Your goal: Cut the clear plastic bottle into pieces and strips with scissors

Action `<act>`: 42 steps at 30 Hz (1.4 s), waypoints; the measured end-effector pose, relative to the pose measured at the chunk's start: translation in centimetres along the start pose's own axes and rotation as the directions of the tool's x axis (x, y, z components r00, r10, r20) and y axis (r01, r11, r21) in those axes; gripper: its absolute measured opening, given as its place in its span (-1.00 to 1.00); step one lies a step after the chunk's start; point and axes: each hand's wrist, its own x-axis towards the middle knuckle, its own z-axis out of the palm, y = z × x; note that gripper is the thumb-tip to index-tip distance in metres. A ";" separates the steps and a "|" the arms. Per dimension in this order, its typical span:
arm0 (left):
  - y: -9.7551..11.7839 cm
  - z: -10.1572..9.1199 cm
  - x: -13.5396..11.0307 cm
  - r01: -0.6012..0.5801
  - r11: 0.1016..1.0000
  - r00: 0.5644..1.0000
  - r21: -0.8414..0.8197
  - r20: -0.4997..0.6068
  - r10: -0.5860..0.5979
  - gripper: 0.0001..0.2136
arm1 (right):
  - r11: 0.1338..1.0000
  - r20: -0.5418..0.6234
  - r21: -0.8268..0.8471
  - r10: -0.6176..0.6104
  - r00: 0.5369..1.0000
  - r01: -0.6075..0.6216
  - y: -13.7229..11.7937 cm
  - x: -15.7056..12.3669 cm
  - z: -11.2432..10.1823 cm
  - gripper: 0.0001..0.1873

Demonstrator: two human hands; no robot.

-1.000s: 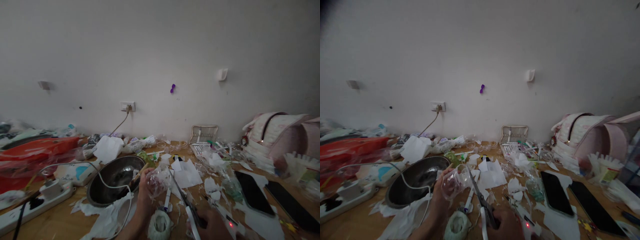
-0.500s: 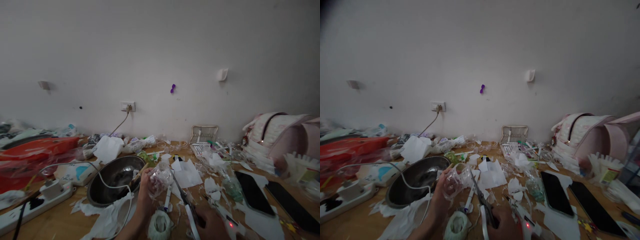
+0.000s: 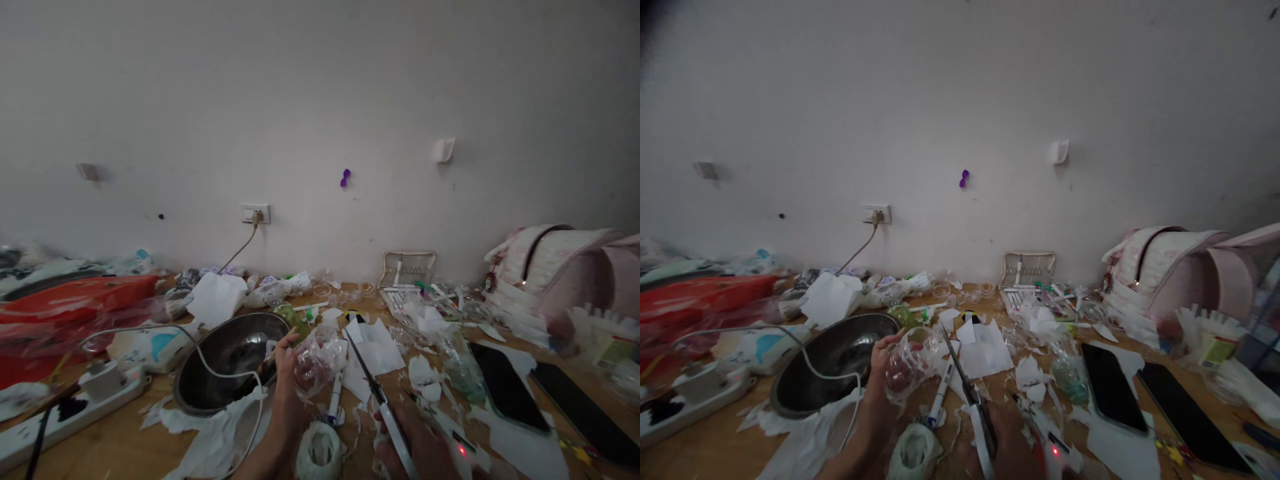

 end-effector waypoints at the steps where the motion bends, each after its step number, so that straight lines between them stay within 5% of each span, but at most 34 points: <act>1: 0.1 0.0 -0.2 -0.002 1.000 1.000 0.005 0.024 0.002 -0.44 | 1.000 0.027 0.005 0.020 0.999 -0.020 -0.3 0.0 -0.2 -0.56; 6: 0.3 -0.3 -0.9 -0.030 0.999 0.994 0.031 0.109 0.026 -0.46 | 0.998 0.060 -0.053 0.018 0.998 -0.015 -1.5 0.2 -1.4 -0.66; 18: 1.4 0.6 -1.8 -0.019 0.999 0.996 0.051 0.085 0.014 -0.55 | 0.995 0.082 -0.092 0.045 0.996 -0.037 -1.2 0.8 -1.5 -0.72; 28: -0.1 -0.6 -0.2 -0.019 0.994 0.992 0.106 0.122 0.006 -0.55 | 0.992 0.113 -0.077 0.105 0.988 -0.096 -1.5 0.7 -1.7 -0.65; 42: -0.6 0.2 -0.1 0.105 0.993 0.994 0.050 0.032 -0.106 -0.53 | 0.984 0.118 -0.144 0.118 0.986 -0.101 -0.7 0.9 -1.3 -0.60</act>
